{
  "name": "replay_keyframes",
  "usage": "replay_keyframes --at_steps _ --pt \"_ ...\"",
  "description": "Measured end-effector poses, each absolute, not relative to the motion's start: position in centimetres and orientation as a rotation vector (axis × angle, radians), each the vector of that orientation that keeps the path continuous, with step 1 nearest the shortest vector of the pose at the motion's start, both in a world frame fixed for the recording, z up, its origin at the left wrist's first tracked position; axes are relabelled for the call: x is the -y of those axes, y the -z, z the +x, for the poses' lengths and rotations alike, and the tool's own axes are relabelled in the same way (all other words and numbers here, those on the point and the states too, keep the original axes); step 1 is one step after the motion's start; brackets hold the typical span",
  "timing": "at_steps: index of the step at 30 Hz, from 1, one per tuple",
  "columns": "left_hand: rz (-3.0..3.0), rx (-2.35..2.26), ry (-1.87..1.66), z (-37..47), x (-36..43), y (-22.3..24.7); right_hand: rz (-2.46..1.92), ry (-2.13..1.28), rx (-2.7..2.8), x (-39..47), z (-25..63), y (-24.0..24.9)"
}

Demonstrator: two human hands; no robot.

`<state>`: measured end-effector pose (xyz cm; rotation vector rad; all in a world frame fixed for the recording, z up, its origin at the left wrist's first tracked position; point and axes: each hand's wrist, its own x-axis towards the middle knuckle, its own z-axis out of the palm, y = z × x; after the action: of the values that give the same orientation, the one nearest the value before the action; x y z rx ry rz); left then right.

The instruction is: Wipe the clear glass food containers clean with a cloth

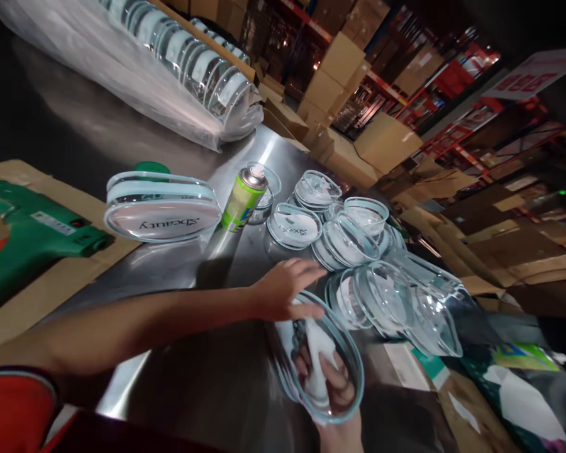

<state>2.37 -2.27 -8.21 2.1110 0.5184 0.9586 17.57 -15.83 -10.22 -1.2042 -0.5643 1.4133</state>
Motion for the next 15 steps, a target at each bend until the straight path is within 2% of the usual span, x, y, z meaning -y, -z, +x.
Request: replay_keyframes --at_steps 3,6,15 --pt "2.370 -0.355 -0.826 0.9 3.8 7.7 -1.217 -1.442 0.557 16.0 17.7 10.2" --pt "2.488 -0.410 -0.691 0.7 5.1 8.3 -1.248 -1.466 0.542 16.3 17.8 10.1" --pt "2.640 -0.532 -0.681 1.6 5.6 9.4 -1.397 -1.387 0.514 16.5 18.6 10.1"
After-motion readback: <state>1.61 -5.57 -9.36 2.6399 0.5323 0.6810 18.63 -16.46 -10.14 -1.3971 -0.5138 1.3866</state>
